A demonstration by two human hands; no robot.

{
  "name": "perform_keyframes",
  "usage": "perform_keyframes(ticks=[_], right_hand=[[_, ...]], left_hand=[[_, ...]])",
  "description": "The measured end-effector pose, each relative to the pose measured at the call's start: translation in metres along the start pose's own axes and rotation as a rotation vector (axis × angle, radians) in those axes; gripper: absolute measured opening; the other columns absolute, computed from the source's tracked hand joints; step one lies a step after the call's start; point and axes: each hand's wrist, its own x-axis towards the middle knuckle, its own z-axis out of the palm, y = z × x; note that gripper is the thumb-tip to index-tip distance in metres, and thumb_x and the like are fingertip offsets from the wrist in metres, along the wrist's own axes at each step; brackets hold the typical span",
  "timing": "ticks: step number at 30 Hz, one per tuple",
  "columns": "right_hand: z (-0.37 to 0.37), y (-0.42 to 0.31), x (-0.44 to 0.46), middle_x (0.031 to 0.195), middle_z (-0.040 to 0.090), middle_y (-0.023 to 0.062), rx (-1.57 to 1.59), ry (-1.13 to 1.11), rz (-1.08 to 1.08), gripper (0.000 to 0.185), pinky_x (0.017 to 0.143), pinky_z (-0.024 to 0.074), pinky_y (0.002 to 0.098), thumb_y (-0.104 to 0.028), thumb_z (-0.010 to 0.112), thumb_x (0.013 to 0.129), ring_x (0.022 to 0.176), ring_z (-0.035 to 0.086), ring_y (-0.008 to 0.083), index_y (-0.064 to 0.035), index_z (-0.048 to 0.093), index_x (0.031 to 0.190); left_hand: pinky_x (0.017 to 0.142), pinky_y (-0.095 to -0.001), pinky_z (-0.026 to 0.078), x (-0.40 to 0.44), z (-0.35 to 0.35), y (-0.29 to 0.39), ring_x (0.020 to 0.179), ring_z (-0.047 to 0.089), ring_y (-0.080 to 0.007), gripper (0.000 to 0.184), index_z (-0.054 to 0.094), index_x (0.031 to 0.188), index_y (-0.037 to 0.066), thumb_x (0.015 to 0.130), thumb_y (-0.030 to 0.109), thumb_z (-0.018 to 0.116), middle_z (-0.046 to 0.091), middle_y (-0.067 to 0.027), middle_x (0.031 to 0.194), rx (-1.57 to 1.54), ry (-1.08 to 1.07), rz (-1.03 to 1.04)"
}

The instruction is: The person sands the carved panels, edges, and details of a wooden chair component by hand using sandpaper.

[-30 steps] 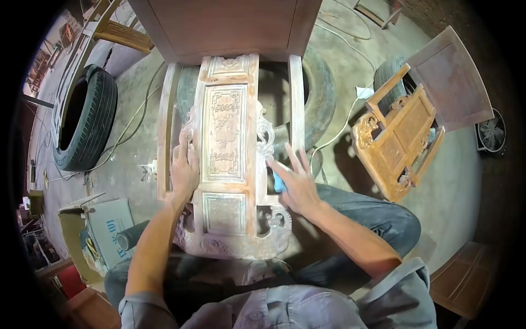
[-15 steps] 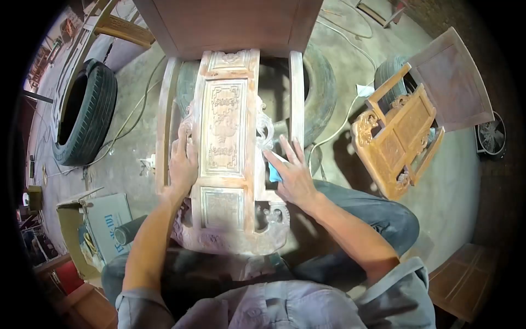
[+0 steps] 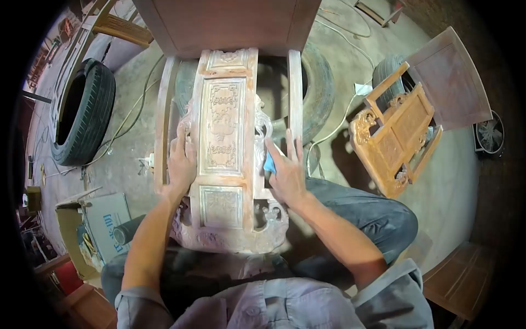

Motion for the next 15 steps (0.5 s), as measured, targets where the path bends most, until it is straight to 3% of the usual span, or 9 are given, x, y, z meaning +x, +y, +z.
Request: perform_keyframes(ticks=[1, 2, 5, 6, 9, 12, 13, 15], right_hand=[[0.001, 0.003, 0.001, 0.138, 0.070, 0.0250, 0.022, -0.011, -0.014, 0.076, 0.131, 0.0180, 0.0668, 0.002, 0.066, 0.078, 0.157, 0.034, 0.0516, -0.0006, 0.056, 0.154], [0.008, 0.006, -0.005, 0.127, 0.074, 0.0234, 0.021, 0.016, -0.048, 0.080, 0.131, 0.0190, 0.0680, 0.000, 0.069, 0.075, 0.157, 0.036, 0.0496, -0.0031, 0.057, 0.154], [-0.017, -0.006, -0.042, 0.113, 0.077, 0.0210, -0.002, -0.291, -0.186, 0.083, 0.132, 0.0192, 0.0668, 0.000, 0.072, 0.073, 0.156, 0.039, 0.0481, -0.0048, 0.057, 0.154], [-0.018, -0.006, -0.044, 0.103, 0.078, 0.0198, 0.004, -0.205, -0.227, 0.086, 0.132, 0.0200, 0.0659, 0.001, 0.073, 0.070, 0.156, 0.041, 0.0464, -0.0059, 0.057, 0.154], [-0.016, -0.001, -0.016, 0.101, 0.077, 0.0204, 0.029, -0.188, -0.189, 0.087, 0.132, 0.0218, 0.0660, 0.001, 0.074, 0.069, 0.155, 0.041, 0.0463, -0.0050, 0.057, 0.154], [-0.036, -0.022, -0.053, 0.131, 0.071, 0.0224, 0.009, -0.342, -0.241, 0.088, 0.131, 0.0241, 0.0654, -0.001, 0.076, 0.070, 0.156, 0.040, 0.0457, -0.0031, 0.053, 0.155], [-0.045, -0.028, -0.067, 0.136, 0.069, 0.0225, 0.008, -0.430, -0.261, 0.088, 0.131, 0.0245, 0.0647, -0.003, 0.077, 0.070, 0.156, 0.040, 0.0450, -0.0032, 0.052, 0.155], [-0.037, -0.023, -0.078, 0.136, 0.069, 0.0232, -0.010, -0.359, -0.313, 0.090, 0.132, 0.0245, 0.0648, -0.006, 0.080, 0.069, 0.156, 0.040, 0.0434, -0.0041, 0.054, 0.155]], left_hand=[[0.099, -0.0518, 0.057, 0.001, 0.000, -0.002, 0.121, 0.066, -0.0449, 0.062, 0.037, 0.170, 0.018, 0.111, 0.027, 0.054, 0.060, -0.0230, 0.140, 0.003, 0.000, -0.003], [0.100, -0.0516, 0.057, 0.001, -0.001, -0.004, 0.121, 0.066, -0.0457, 0.061, 0.038, 0.169, 0.018, 0.111, 0.027, 0.053, 0.060, -0.0237, 0.141, 0.005, -0.008, 0.006], [0.100, -0.0520, 0.056, 0.001, 0.000, -0.002, 0.121, 0.066, -0.0469, 0.061, 0.037, 0.169, 0.018, 0.111, 0.027, 0.052, 0.060, -0.0249, 0.141, 0.028, 0.014, 0.013], [0.100, -0.0521, 0.056, 0.001, 0.000, -0.001, 0.121, 0.066, -0.0470, 0.061, 0.037, 0.170, 0.018, 0.111, 0.027, 0.053, 0.060, -0.0252, 0.142, 0.018, 0.015, 0.018], [0.100, -0.0525, 0.056, 0.000, -0.004, 0.002, 0.122, 0.066, -0.0476, 0.062, 0.036, 0.170, 0.019, 0.111, 0.027, 0.053, 0.060, -0.0260, 0.142, 0.004, 0.007, 0.007], [0.100, -0.0535, 0.056, 0.001, -0.002, 0.001, 0.121, 0.065, -0.0487, 0.060, 0.038, 0.169, 0.017, 0.112, 0.030, 0.052, 0.059, -0.0269, 0.142, -0.023, 0.009, 0.011], [0.100, -0.0538, 0.056, 0.004, -0.001, 0.000, 0.121, 0.065, -0.0489, 0.060, 0.038, 0.169, 0.018, 0.112, 0.030, 0.051, 0.059, -0.0271, 0.142, -0.020, 0.013, 0.021], [0.099, -0.0543, 0.055, 0.001, -0.001, -0.001, 0.120, 0.065, -0.0491, 0.060, 0.038, 0.169, 0.018, 0.113, 0.032, 0.051, 0.059, -0.0274, 0.142, -0.008, 0.009, 0.032]])
